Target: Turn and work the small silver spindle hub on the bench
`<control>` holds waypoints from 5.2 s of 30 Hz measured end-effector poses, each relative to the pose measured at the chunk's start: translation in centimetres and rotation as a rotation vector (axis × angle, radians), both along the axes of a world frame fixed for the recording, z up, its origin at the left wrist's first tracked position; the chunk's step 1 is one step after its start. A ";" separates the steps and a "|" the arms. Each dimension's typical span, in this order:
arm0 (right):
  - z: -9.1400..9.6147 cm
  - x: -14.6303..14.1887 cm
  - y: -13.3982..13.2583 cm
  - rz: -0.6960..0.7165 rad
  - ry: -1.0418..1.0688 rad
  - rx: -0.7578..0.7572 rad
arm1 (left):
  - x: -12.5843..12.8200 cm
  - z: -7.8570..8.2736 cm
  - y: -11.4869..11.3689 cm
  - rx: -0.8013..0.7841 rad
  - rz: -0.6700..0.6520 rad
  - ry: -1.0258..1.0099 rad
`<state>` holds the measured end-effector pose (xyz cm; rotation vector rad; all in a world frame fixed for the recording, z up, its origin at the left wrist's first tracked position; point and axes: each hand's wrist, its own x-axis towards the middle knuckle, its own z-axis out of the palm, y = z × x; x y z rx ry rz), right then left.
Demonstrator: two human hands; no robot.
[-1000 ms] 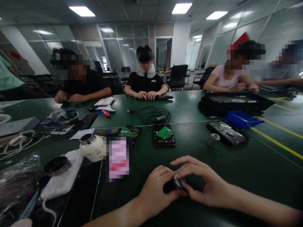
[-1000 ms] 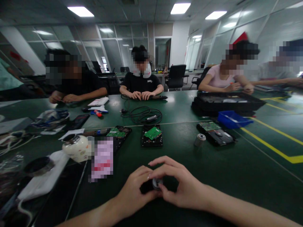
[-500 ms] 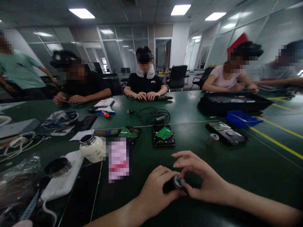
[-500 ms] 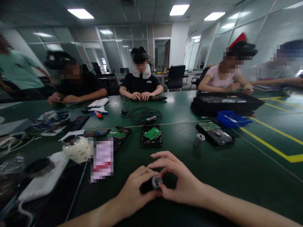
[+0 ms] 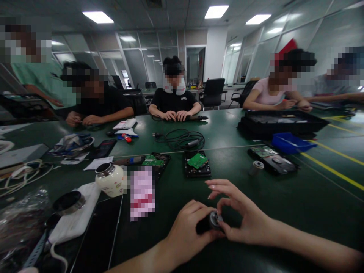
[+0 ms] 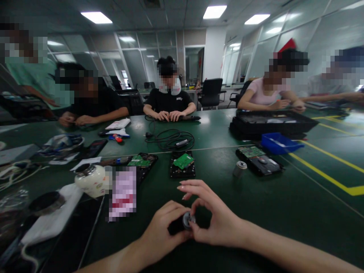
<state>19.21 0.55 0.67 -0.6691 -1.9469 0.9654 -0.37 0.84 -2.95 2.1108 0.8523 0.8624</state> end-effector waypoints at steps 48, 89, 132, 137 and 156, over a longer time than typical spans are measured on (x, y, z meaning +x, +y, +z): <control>-0.2 2.3 0.6 -0.153 0.087 0.057 | 0.2 0.2 0.0 -0.037 0.018 0.036; -0.4 0.2 -0.5 0.001 0.059 -0.053 | 0.1 0.2 -0.1 -0.018 0.006 0.014; -0.6 6.3 3.2 -0.096 -0.148 0.045 | 0.0 0.4 0.0 -0.044 0.015 0.058; -4.2 8.4 4.4 -0.113 -0.200 -0.090 | 0.0 0.4 0.0 -0.053 0.018 0.067; 0.0 1.0 0.3 0.053 -0.045 0.117 | 0.0 -0.1 -0.1 -0.040 0.050 0.052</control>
